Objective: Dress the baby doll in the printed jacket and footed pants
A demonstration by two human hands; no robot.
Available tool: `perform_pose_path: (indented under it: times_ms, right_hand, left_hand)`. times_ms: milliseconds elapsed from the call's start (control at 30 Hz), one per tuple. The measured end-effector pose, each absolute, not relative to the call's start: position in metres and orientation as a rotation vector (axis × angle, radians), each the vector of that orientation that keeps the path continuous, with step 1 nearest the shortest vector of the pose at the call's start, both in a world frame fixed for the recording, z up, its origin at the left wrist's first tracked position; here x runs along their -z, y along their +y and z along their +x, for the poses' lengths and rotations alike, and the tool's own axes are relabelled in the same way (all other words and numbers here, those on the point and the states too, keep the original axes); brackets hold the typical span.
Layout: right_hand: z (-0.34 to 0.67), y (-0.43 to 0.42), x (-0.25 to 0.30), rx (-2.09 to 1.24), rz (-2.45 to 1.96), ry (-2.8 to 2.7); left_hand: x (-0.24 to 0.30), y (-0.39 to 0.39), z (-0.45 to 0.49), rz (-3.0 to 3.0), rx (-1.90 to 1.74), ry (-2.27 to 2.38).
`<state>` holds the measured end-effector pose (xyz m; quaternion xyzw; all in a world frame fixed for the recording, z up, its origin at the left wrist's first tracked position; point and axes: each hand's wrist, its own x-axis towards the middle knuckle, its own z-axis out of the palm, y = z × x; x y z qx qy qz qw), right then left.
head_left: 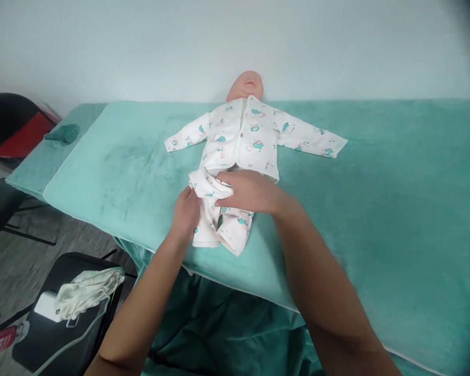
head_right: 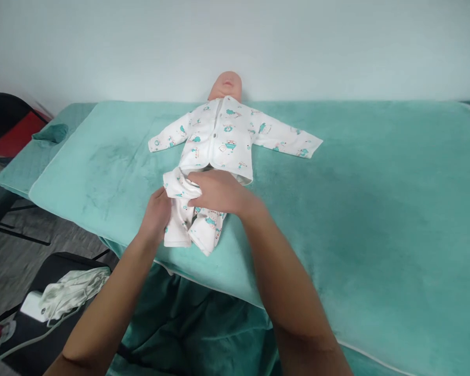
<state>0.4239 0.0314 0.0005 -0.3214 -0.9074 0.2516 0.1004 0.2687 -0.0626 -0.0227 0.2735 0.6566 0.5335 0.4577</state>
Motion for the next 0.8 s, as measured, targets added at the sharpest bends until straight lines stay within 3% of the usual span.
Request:
perform_pose_path:
  times_ms: [167,433,700,800]
  right_hand:
    - [0.422,0.031,-0.001,-0.857,-0.964,-2.531]
    - [0.419,0.031,0.001,-0.908,-1.027,-2.308]
    - [0.422,0.031,-0.002,-0.942,-0.998,-2.395]
    - [0.428,0.033,-0.005,-0.968,-0.938,-2.457]
  left_hand:
    - [0.021,-0.077,0.271,0.624,-1.328,1.449]
    - [0.044,-0.137,0.268,0.778,-1.229,1.652]
    - [0.06,-0.09,0.246,1.205,-1.338,1.963]
    - [0.064,-0.075,0.237,1.229,-1.319,1.882]
